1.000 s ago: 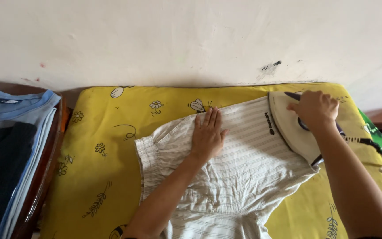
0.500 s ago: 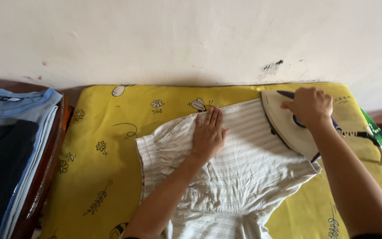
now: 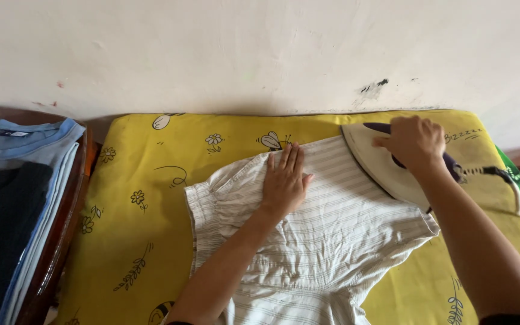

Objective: The person irons a pair of light-colored striped shorts on a yellow patterned ironing board. They use a white electric iron to smooth the fabric, frequently adjusting and repositioning the shorts to reach different sections. A stack of folded clothes is visible to the left of the workspace.

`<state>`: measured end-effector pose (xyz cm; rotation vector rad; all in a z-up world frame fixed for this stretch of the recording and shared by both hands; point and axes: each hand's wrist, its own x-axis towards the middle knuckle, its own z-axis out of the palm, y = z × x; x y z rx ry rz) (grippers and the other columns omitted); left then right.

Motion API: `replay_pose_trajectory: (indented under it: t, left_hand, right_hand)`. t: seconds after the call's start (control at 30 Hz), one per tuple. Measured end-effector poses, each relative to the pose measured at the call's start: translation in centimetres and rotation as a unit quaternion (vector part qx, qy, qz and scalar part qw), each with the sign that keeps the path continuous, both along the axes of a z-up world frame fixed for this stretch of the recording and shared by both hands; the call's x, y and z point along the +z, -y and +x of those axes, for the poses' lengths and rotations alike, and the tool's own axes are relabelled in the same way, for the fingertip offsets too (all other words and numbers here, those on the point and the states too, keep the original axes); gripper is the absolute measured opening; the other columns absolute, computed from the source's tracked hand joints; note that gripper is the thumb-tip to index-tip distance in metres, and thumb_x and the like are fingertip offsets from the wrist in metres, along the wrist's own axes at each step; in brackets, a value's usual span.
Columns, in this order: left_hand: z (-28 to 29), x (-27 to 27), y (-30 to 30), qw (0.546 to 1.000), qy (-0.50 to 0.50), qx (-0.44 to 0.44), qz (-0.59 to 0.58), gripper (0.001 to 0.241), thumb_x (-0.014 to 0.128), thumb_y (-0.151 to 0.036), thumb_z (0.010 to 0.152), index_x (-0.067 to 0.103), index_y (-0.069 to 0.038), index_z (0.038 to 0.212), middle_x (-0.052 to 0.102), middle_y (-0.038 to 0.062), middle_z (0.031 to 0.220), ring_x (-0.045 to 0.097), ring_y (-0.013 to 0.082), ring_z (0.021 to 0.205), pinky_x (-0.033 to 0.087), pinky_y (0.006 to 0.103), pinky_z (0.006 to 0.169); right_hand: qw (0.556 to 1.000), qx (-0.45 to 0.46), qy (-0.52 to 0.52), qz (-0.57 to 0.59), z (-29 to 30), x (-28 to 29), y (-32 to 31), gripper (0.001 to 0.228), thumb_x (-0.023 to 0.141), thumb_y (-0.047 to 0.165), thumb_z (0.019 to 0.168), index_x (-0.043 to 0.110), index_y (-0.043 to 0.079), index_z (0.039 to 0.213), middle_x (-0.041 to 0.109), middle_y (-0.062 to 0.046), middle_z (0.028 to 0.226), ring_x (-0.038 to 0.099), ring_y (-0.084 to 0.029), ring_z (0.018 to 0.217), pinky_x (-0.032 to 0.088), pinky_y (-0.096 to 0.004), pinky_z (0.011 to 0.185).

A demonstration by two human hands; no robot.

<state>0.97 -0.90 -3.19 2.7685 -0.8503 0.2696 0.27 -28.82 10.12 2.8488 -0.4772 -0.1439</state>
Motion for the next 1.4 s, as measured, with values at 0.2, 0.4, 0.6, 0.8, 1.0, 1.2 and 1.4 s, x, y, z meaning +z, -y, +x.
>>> replay_pose_trajectory:
  t: [0.2,0.4,0.6,0.8,1.0,1.2,1.4]
  left_hand:
    - [-0.3,0.9,0.0,1.000,-0.027,0.001,-0.004,0.074,0.037,-0.054,0.106,0.031,-0.004,0.159,0.027,0.018,0.169,0.021,0.0301,0.158,0.018,0.0635,0.121]
    - [-0.7,2.1,-0.3,0.999,-0.032,-0.004,-0.020,0.075,0.034,-0.055,0.107,0.027,-0.003,0.161,0.031,0.020,0.167,0.025,0.0318,0.156,0.016,0.0633,0.122]
    - [-0.8,3.2,-1.3,0.996,-0.053,-0.019,-0.063,0.075,0.041,-0.045,0.108,0.014,-0.006,0.166,0.035,0.023,0.164,0.032,0.0371,0.153,0.021,0.0663,0.119]
    - [-2.4,5.9,-8.0,0.992,-0.104,-0.047,-0.043,0.078,0.035,-0.061,0.102,0.025,-0.014,0.164,0.038,0.017,0.164,0.032,0.0342,0.153,0.015,0.0748,0.116]
    - [-2.4,4.2,-14.2,0.999,-0.003,-0.032,0.023,0.079,0.047,-0.055,0.102,0.025,-0.012,0.163,0.037,0.014,0.164,0.035,0.0305,0.150,0.032,0.0709,0.107]
    - [-3.2,5.0,-17.5,0.965,0.175,0.054,-0.189,0.068,0.047,-0.046,0.108,0.039,-0.004,0.160,0.048,0.023,0.155,0.046,0.0395,0.143,0.039,0.0531,0.110]
    - [-9.7,6.5,-22.5,0.950,-0.061,0.233,-0.198,0.077,0.054,-0.047,0.102,0.030,-0.004,0.162,0.053,0.031,0.145,0.058,0.0491,0.125,0.052,0.0565,0.095]
  right_hand:
    - [0.999,0.028,0.014,-0.009,-1.8,-2.7,-0.9,0.073,0.068,0.074,0.078,0.075,0.015,0.120,0.076,-0.014,0.111,0.070,-0.036,0.113,0.056,-0.047,0.092]
    - [0.997,0.060,-0.032,-0.024,-3.3,0.5,-7.3,0.060,0.064,0.071,0.083,0.072,0.021,0.115,0.077,-0.009,0.099,0.075,-0.031,0.104,0.059,-0.041,0.085]
    - [0.994,0.096,0.052,0.003,3.0,-2.3,-7.8,0.057,0.073,0.068,0.079,0.076,0.017,0.104,0.076,-0.009,0.088,0.076,-0.032,0.093,0.059,-0.042,0.077]
    - [0.984,0.162,0.048,-0.054,-2.8,-1.9,-9.1,0.059,0.069,0.070,0.077,0.077,0.016,0.101,0.075,-0.012,0.090,0.075,-0.034,0.094,0.060,-0.044,0.082]
    - [0.979,0.202,-0.027,0.001,-4.3,-0.9,-14.7,0.044,0.066,0.064,0.084,0.068,0.025,0.105,0.076,-0.008,0.086,0.077,-0.031,0.090,0.059,-0.042,0.076]
    - [0.947,0.307,0.095,0.024,1.8,-6.0,-17.4,0.055,0.072,0.071,0.074,0.068,0.020,0.095,0.071,-0.007,0.079,0.075,-0.032,0.079,0.059,-0.046,0.069]
    - [0.843,0.479,0.241,-0.034,-9.8,-4.6,-17.8,0.030,0.072,0.054,0.080,0.068,0.027,0.093,0.058,-0.005,0.075,0.066,-0.028,0.070,0.054,-0.043,0.062]
